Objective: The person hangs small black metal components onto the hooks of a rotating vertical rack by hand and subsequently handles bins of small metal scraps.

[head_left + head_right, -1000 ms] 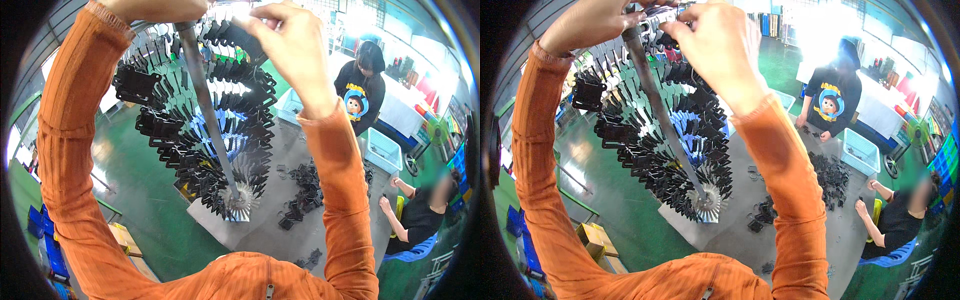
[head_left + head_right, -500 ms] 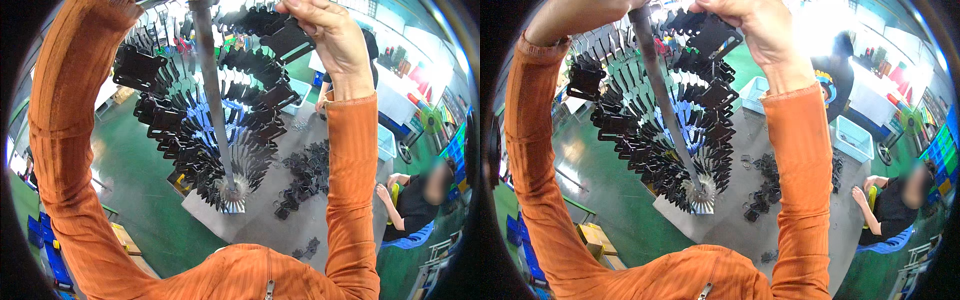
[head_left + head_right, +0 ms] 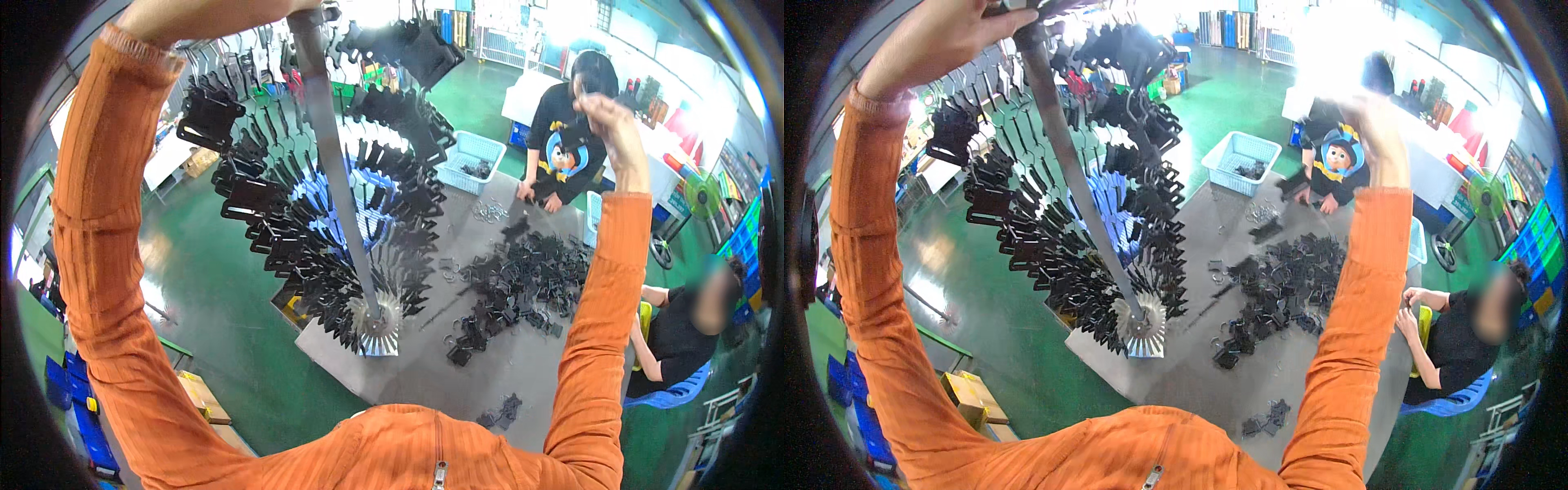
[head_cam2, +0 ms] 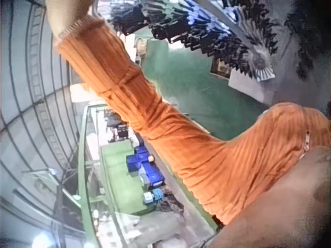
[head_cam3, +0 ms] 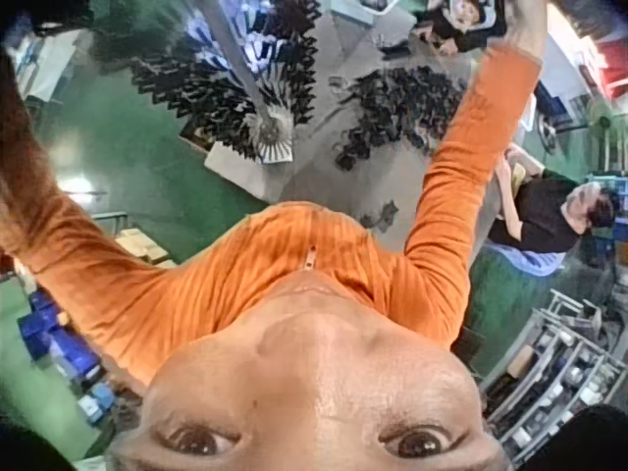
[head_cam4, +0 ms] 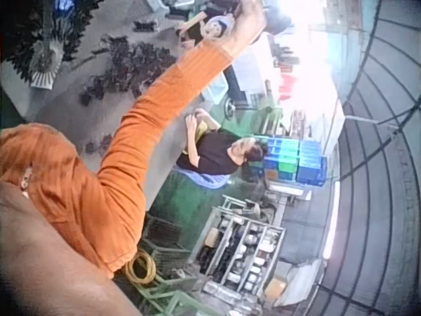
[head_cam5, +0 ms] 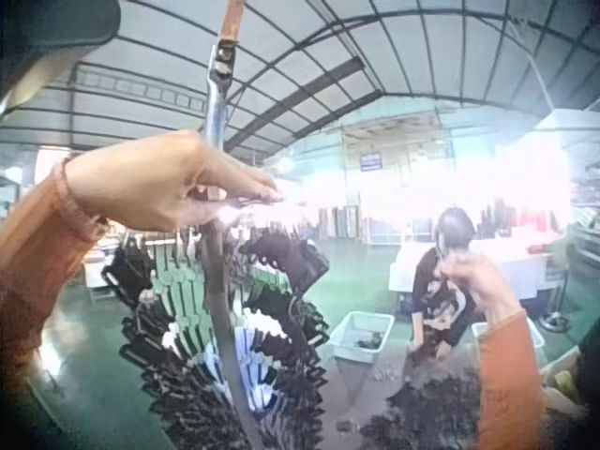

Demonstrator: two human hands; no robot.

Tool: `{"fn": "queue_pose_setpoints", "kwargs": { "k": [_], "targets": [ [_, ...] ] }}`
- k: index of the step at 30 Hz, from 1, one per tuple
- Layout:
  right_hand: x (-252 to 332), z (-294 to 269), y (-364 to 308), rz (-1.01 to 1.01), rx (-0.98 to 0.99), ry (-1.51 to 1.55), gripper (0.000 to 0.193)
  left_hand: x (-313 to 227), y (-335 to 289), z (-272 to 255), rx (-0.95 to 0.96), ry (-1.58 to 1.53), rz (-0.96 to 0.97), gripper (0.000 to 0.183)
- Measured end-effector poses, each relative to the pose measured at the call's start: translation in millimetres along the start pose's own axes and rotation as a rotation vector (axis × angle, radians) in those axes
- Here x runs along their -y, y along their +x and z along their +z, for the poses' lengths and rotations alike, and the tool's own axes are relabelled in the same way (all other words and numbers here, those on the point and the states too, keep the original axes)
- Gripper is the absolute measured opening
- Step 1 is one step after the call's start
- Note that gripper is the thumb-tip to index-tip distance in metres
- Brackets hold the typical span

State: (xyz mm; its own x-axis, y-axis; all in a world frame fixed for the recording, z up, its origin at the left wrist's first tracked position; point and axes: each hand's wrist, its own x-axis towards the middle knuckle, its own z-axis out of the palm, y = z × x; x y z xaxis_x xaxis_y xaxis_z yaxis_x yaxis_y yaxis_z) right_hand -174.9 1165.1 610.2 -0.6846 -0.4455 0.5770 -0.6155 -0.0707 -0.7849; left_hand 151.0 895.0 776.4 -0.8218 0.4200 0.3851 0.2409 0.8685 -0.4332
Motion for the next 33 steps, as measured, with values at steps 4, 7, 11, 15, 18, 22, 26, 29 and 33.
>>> {"fn": "queue_pose_setpoints", "kwargs": {
  "k": [4, 7, 11, 15, 18, 22, 26, 29, 33],
  "targets": [
    [-42, -10, -11, 0.389, -0.009, -0.594, 0.026, 6, -7, 8, -0.01, -0.075, 0.007, 0.043],
    [-35, 8, -17, 0.125, -0.13, -1.015, 0.034, 13, 3, 6, 0.009, -0.048, 0.062, 0.047],
    [71, 114, -24, -0.375, -0.367, -0.45, 0.026, -3, 10, -5, 0.137, -0.094, -0.081, 0.048],
    [134, 171, -31, -0.73, -0.303, -0.438, 0.023, -21, 10, 9, 0.061, 0.036, -0.014, 0.039],
    [154, 202, -34, -0.733, -0.425, -0.589, 0.019, -41, 15, -21, 0.179, -0.009, -0.111, 0.034],
    [154, 195, -13, -0.298, -0.023, 0.105, 0.018, -21, 4, -1, -0.077, 0.029, 0.139, 0.032],
    [143, 176, -20, -0.311, 0.139, 0.458, 0.013, -35, 10, -11, 0.104, 0.068, -0.078, 0.036],
    [140, 167, -21, -0.28, 0.255, 0.614, 0.012, -38, 4, 0, -0.051, 0.11, -0.006, 0.039],
    [141, 156, -25, -0.235, 0.223, 0.491, 0.014, -49, 15, -13, 0.089, 0.071, -0.148, 0.042]
  ]
}}
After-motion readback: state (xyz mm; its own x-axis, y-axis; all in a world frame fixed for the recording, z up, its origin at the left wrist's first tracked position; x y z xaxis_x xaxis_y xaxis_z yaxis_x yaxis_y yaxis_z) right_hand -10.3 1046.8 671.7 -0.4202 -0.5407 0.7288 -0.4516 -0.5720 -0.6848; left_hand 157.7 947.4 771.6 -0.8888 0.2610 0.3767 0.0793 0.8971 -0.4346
